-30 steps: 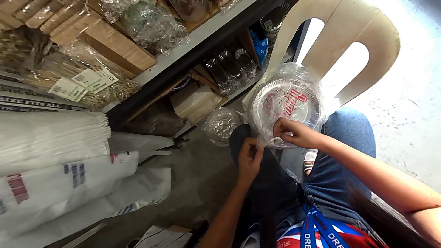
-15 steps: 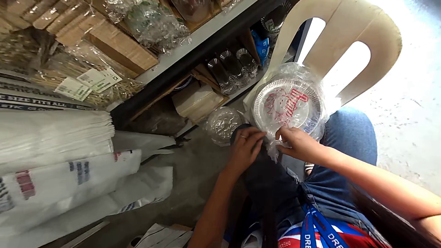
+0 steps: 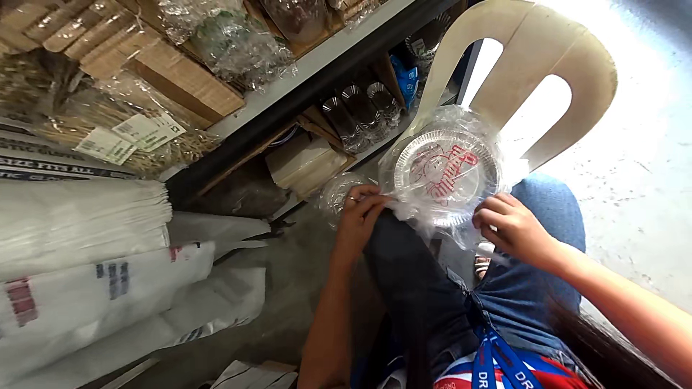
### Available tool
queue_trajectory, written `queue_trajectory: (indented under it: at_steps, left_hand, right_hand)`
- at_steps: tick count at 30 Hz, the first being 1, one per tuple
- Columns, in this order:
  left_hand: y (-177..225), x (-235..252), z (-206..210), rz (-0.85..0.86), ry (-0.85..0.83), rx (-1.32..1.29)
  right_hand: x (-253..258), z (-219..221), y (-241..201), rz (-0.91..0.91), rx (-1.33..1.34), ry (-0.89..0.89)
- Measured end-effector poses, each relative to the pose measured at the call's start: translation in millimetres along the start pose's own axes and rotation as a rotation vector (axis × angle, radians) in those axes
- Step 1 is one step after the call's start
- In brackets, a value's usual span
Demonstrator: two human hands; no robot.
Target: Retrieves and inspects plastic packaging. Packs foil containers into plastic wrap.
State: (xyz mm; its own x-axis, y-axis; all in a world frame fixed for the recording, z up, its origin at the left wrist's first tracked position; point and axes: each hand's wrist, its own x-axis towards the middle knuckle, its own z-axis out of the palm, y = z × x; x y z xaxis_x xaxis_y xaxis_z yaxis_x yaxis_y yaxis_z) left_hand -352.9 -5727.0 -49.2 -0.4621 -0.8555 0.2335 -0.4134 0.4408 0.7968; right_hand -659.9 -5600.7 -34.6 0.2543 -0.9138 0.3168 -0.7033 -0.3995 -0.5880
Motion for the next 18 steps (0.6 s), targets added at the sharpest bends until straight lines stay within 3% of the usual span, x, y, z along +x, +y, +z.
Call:
queue_trajectory:
  at_steps: [4,7,10,14,18]
  left_hand:
    - [19,-3,-2,-0.013,0.029,0.028]
    - [53,-11,11,0.203,0.011,0.102]
    - [73,-19,32,0.378,-0.151,0.337]
    - [48,-11,16,0.185,-0.272,0.621]
    - [39,0,-36,0.086,-0.249,0.519]
  right_hand:
    - [0,-6,0,0.102,0.176,-0.122]
    - [7,0,-9,-0.005,0.153,-0.138]
    - [11,10,-22,-0.171,0.101,-0.111]
    - [2,16,-25,-0.295,0.004,-0.13]
    - [-12,1,-18,-0.194,-0.079,-0.338]
